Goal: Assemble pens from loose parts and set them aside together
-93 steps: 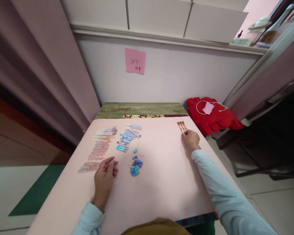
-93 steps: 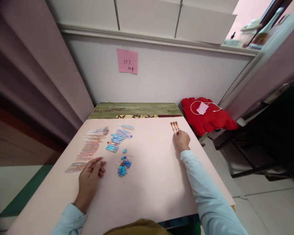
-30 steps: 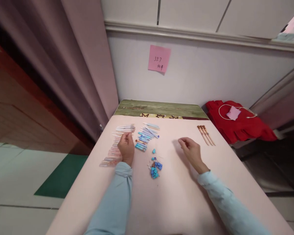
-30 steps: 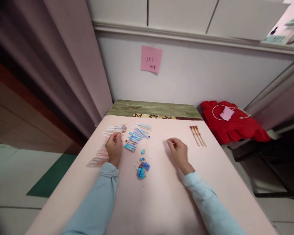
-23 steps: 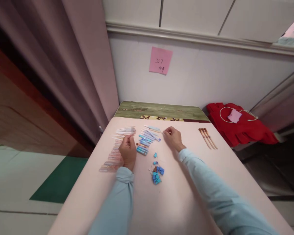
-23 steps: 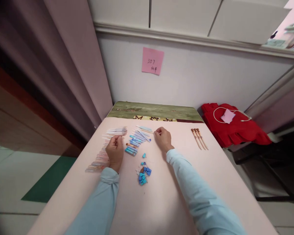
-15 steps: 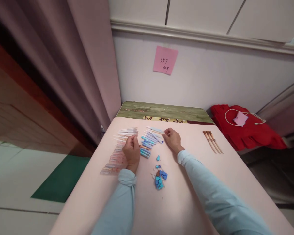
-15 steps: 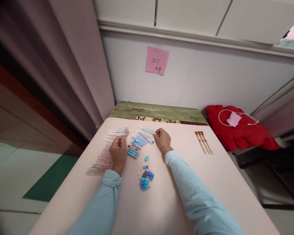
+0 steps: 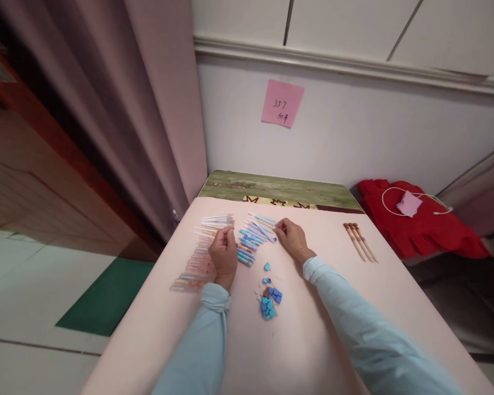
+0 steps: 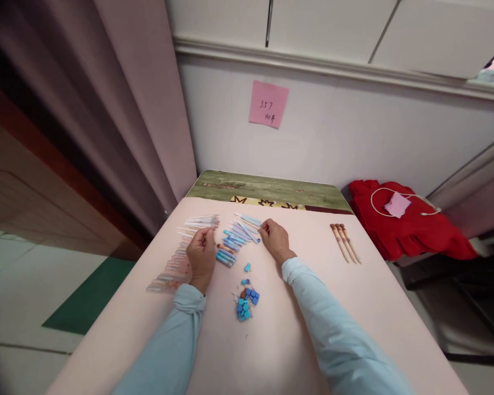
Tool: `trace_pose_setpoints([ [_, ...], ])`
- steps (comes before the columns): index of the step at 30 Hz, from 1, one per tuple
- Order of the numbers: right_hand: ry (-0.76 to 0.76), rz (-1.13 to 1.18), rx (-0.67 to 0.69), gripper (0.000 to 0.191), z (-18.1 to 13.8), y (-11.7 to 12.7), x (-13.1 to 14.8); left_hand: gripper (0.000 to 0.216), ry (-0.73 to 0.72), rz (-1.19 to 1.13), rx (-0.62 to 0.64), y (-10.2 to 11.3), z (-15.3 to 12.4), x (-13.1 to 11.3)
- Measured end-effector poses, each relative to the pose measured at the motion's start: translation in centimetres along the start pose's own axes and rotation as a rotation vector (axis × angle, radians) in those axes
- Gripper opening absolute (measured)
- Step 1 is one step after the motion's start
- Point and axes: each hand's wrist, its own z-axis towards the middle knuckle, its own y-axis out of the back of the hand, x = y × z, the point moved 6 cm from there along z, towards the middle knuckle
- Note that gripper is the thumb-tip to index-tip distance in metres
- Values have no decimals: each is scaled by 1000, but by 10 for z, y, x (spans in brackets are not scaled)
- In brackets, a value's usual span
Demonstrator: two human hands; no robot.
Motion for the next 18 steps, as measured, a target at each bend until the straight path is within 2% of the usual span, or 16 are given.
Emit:
trace_pose_setpoints([
  [6,-65,8,-19,10,3,-2,-1,19,-19,-9,6,0,0,-4],
  [11,-106,108,-61,11,-2,5,-3,17,-10,-23,11,3,0,-8],
  [15,-177,272,-100,23,-29,19,-5,17,23,-77,11,5,-1,-9],
  [18,-241,433,-92,38,-64,24,0,21,89,-230,109,-4,-4,-10],
])
